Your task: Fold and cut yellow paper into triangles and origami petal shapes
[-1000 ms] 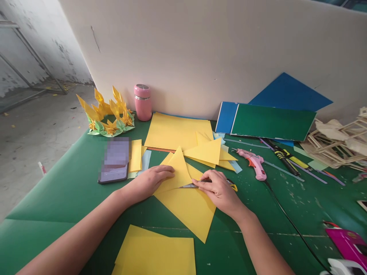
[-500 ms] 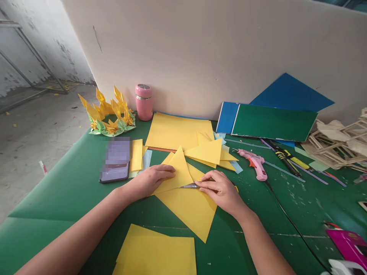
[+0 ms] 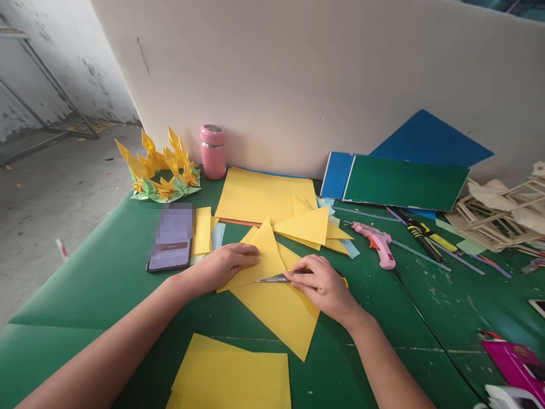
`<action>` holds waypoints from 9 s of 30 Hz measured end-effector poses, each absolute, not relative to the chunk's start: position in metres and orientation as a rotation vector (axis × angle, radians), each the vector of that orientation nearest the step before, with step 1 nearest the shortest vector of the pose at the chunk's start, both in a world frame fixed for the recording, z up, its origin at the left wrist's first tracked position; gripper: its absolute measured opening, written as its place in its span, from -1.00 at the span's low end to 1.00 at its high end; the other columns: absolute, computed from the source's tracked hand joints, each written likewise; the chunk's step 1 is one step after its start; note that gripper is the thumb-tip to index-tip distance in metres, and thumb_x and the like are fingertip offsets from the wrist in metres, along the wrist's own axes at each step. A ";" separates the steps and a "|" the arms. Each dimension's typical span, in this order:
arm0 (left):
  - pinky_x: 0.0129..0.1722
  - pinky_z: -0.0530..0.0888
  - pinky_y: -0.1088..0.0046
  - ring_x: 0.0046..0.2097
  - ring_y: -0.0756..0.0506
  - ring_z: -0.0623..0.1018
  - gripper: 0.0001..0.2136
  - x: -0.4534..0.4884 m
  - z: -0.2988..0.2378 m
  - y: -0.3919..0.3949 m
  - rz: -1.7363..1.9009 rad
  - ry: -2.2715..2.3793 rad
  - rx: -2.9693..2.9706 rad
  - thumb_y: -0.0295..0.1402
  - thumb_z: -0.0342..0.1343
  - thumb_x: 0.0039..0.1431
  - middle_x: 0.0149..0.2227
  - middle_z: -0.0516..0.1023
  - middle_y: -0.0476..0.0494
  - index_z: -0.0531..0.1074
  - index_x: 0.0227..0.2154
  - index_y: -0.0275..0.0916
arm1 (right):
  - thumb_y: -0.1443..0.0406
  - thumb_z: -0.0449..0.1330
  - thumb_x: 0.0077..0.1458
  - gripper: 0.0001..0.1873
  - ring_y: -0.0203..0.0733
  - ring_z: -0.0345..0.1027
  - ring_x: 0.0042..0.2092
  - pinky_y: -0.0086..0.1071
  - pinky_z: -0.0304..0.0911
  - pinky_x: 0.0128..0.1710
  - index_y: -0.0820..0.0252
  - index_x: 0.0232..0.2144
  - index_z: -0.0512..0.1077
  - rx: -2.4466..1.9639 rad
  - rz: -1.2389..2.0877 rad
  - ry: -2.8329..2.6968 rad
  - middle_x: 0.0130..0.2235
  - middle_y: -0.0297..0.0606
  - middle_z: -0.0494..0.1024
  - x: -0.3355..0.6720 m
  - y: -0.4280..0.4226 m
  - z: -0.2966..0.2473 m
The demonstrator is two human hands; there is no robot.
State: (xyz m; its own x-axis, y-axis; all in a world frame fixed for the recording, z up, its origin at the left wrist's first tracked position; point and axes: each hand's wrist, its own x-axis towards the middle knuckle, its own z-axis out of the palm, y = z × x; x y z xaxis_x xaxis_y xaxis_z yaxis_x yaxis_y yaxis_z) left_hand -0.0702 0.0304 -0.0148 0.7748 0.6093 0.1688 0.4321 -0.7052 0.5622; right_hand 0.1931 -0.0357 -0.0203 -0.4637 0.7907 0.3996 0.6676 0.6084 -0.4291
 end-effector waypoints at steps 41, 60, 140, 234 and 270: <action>0.09 0.40 0.35 0.06 -0.11 0.48 -0.69 -0.069 -0.019 0.030 0.519 0.762 2.467 -0.41 -0.17 0.33 0.04 0.49 -0.21 0.48 -0.09 -0.23 | 0.33 0.11 0.23 -0.77 -0.16 0.33 -0.27 -0.27 0.26 -0.33 0.04 -0.17 0.55 -1.087 0.320 -2.284 -0.32 -0.22 0.50 0.180 -0.041 -0.019; 0.07 0.33 0.09 0.08 -0.29 0.31 -0.47 -0.070 -0.011 0.018 0.406 0.865 2.571 -0.21 0.11 0.20 0.14 0.32 -0.29 0.15 0.20 -0.15 | 0.24 0.14 0.19 -0.79 -0.10 0.40 -0.22 -0.21 0.41 -0.28 -0.04 -0.21 0.57 -1.222 0.436 -2.091 -0.29 -0.22 0.52 0.229 -0.042 -0.019; 0.01 0.42 0.31 -0.03 -0.13 0.49 -0.67 -0.080 -0.024 0.029 0.606 0.808 2.541 -0.50 -0.14 0.26 -0.03 0.52 -0.18 0.56 -0.21 -0.20 | 0.37 -0.01 0.28 -0.70 -0.17 0.30 -0.30 -0.31 0.29 -0.35 0.17 -0.16 0.52 -0.930 0.245 -2.372 -0.33 -0.18 0.52 0.132 -0.055 -0.014; 0.22 0.18 -0.02 0.27 -0.35 0.18 -0.54 -0.056 -0.017 -0.026 0.324 0.957 2.705 -0.11 0.10 0.15 0.21 0.26 -0.37 0.26 0.03 -0.27 | 0.40 -0.15 0.26 -0.48 0.02 0.02 0.28 0.09 0.09 0.19 0.09 0.25 0.11 -1.382 0.356 -2.337 0.22 -0.22 0.28 0.146 -0.022 -0.027; 0.04 0.40 0.16 0.02 -0.21 0.45 -0.87 -0.049 -0.007 -0.019 0.359 1.110 2.702 -0.43 -0.06 0.27 -0.06 0.47 -0.20 0.36 -0.21 -0.24 | 0.23 0.11 0.06 -0.75 0.04 0.51 -0.27 -0.21 0.40 -0.31 0.21 -0.28 0.51 -1.583 0.387 -1.605 -0.29 -0.15 0.63 0.173 -0.001 -0.024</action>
